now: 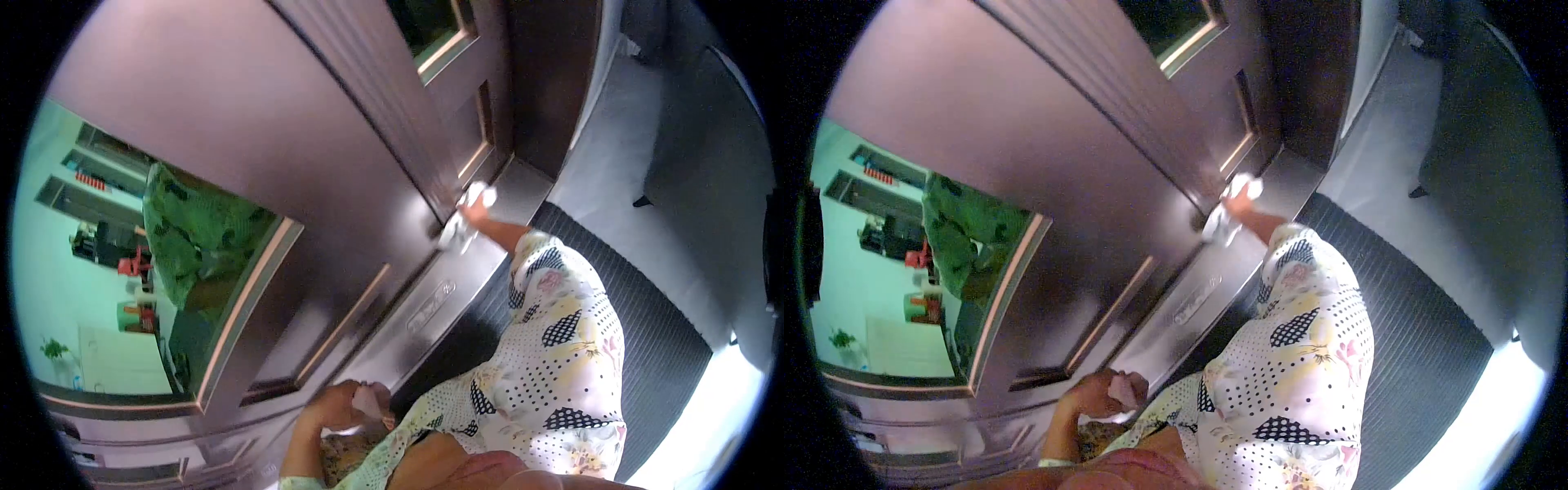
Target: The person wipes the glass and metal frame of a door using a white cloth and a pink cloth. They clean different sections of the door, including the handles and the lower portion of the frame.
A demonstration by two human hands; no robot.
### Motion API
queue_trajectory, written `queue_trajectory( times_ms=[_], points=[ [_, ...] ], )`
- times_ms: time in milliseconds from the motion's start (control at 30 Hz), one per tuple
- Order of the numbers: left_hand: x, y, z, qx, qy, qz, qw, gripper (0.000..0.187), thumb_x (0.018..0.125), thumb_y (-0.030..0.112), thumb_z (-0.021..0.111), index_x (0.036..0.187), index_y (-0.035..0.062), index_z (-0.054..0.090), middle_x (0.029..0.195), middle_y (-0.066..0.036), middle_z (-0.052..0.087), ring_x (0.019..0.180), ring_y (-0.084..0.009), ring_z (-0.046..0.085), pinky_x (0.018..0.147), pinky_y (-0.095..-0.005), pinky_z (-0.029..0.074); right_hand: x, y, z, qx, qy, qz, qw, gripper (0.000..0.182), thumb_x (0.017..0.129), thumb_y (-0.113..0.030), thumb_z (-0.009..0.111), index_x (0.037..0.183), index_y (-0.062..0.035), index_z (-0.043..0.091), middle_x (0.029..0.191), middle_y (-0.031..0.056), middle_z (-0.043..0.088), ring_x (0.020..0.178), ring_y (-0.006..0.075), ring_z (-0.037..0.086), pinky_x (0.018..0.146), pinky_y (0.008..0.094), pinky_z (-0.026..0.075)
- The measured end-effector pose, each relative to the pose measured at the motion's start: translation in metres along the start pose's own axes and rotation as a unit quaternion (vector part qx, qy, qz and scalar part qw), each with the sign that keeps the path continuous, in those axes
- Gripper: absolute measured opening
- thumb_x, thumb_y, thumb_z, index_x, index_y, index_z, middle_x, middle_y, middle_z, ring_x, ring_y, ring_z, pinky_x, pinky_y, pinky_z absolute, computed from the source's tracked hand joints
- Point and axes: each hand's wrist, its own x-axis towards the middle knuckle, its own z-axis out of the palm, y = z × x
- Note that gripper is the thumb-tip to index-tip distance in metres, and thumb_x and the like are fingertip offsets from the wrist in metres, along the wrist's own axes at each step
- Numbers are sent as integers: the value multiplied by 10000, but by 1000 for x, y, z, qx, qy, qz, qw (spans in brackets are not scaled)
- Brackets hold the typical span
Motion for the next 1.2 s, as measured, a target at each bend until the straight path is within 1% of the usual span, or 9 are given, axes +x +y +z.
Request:
queue_trajectory(
  times_ms=[200, 467, 633, 733, 867, 900, 1100, 1167, 1200],
  points=[
    [10, 0, -8, 29, -32, 35, 998, 418, 693, 357, 746, 999, 87, 653, 992, -189, 667, 907, -363, 640, 764, -437, 507, -24, -26, 7, 200, -100, 30, 974, 395, 751, -41, 630, 1132, -27, 527, 993, 119, 605, 896, 221, 608, 739, 375, 502],
    [51, -10, -43, 41, -113, 33, 992, 483, 661, 249, 784, 1057, 14, 637, 1006, -202, 675, 949, -337, 639, 820, -387, 487, -33, -196, -114, 260, -66, -180, 947, 461, 733, -133, 665, 1159, 4, 553, 993, 105, 647, 871, 198, 620, 763, 353, 513],
    [71, -8, -70, 25, -96, 35, 994, 480, 673, 313, 782, 1067, 69, 659, 1020, -160, 686, 947, -312, 647, 838, -381, 494, -32, -307, -208, 97, 155, -490, 852, 619, 683, -92, 697, 1263, 17, 512, 1137, 198, 624, 1066, 305, 622, 941, 367, 485],
    [107, -68, -38, -23, -45, 74, 996, 398, 698, 337, 755, 999, 85, 690, 1002, -142, 694, 925, -305, 654, 826, -385, 504, -38, -376, -275, -115, 406, -641, 641, 601, 665, -91, 754, 1223, -75, 533, 1113, 173, 609, 1029, 343, 616, 831, 420, 528],
    [150, -117, -16, 22, -45, 105, 993, 336, 734, 320, 715, 966, 81, 675, 965, -145, 685, 882, -304, 646, 794, -396, 500, -45, -481, -363, -337, 572, -521, 537, 546, 709, -161, 720, 1227, -184, 550, 1221, 114, 574, 1129, 283, 561, 861, 420, 484],
    [147, -112, -19, 25, -45, 114, 992, 314, 744, 313, 700, 950, 79, 667, 946, -146, 681, 866, -306, 643, 779, -403, 497, -50, -502, -377, -338, 611, -512, 500, 452, 764, -222, 652, 1202, -150, 563, 1360, 201, 463, 1276, 376, 428, 1010, 564, 357],
    [123, -47, -61, 23, -77, 66, 995, 351, 743, 339, 680, 972, 74, 646, 951, -157, 671, 871, -321, 637, 765, -408, 497, 1, -448, -333, -511, 439, -361, 645, 410, 738, -207, 690, 1137, -128, 636, 1347, 142, 501, 1248, 311, 481, 964, 475, 427],
    [115, -24, -70, 13, -91, 35, 995, 392, 732, 358, 685, 999, 74, 644, 972, -162, 671, 888, -328, 637, 774, -404, 499, 99, -361, -298, -504, 454, -496, 542, 438, 852, -137, 568, 1272, -253, 522, 1313, 62, 546, 1148, 270, 565, 1051, 511, 347],
    [111, -17, -73, 8, -96, 20, 995, 413, 726, 368, 688, 1012, 74, 643, 983, -164, 670, 897, -331, 637, 779, -402, 500, 84, -329, -273, -581, 372, -398, 605, 437, 923, -171, 477, 1340, -302, 483, 1452, 17, 442, 1292, 224, 462, 1139, 532, 172]
  ],
)
